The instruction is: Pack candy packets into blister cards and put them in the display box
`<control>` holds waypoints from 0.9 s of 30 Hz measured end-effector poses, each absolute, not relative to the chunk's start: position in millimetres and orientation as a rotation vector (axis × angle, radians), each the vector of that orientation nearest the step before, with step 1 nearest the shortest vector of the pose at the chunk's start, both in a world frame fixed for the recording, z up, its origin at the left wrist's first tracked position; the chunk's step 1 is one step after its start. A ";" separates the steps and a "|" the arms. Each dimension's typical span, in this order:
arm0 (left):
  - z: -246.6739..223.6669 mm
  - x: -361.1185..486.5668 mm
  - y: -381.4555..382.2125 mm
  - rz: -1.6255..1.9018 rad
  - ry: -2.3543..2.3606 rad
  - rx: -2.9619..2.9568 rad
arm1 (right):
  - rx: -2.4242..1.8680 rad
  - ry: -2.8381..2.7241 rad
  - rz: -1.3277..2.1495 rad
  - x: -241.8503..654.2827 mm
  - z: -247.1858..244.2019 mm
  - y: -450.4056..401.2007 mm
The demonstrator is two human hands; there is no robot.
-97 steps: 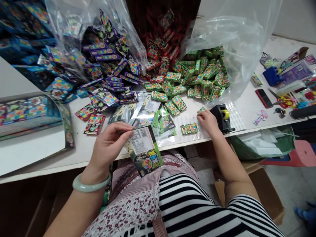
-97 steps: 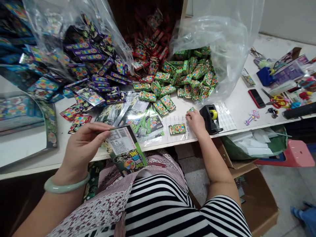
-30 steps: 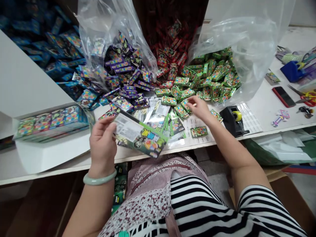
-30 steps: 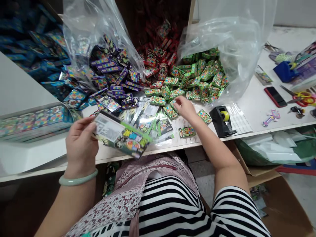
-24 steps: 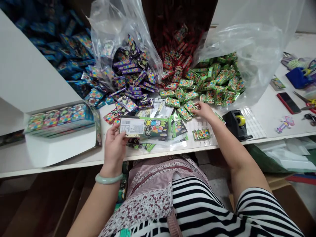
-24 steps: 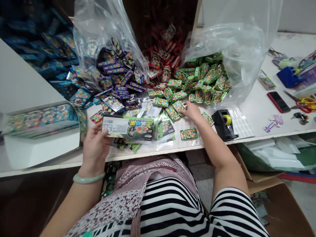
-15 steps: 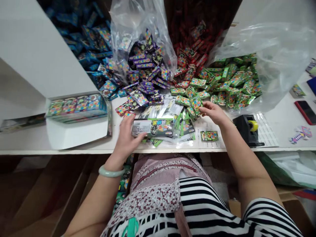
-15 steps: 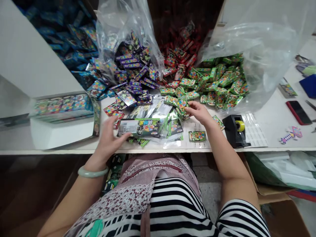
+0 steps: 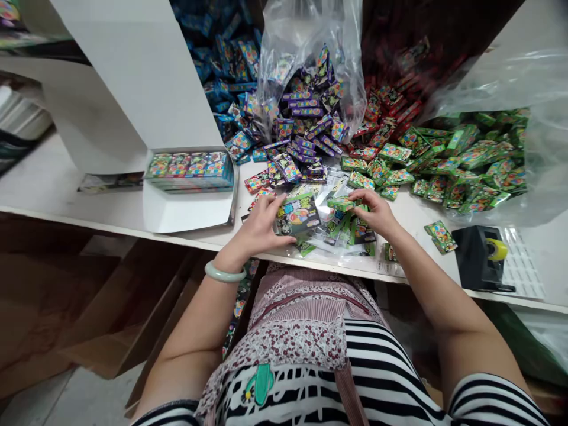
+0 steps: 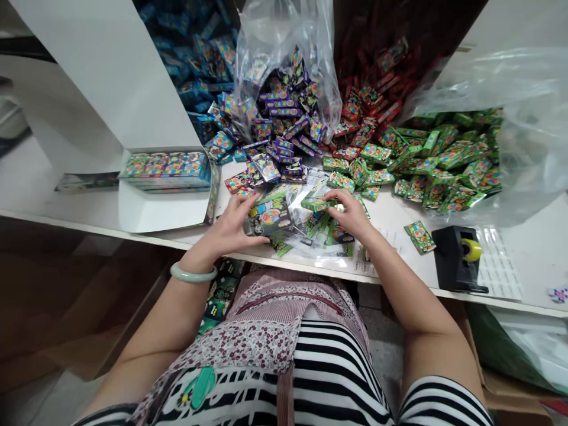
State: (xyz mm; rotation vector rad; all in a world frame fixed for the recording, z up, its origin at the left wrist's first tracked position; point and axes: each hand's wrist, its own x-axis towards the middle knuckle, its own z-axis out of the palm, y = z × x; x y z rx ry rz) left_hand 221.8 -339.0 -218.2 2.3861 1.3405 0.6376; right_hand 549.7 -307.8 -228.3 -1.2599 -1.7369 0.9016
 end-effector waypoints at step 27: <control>-226.0 223.1 -352.1 0.666 1.355 2.412 | -1.600 -2.438 0.442 541.4 -221.3 -313.0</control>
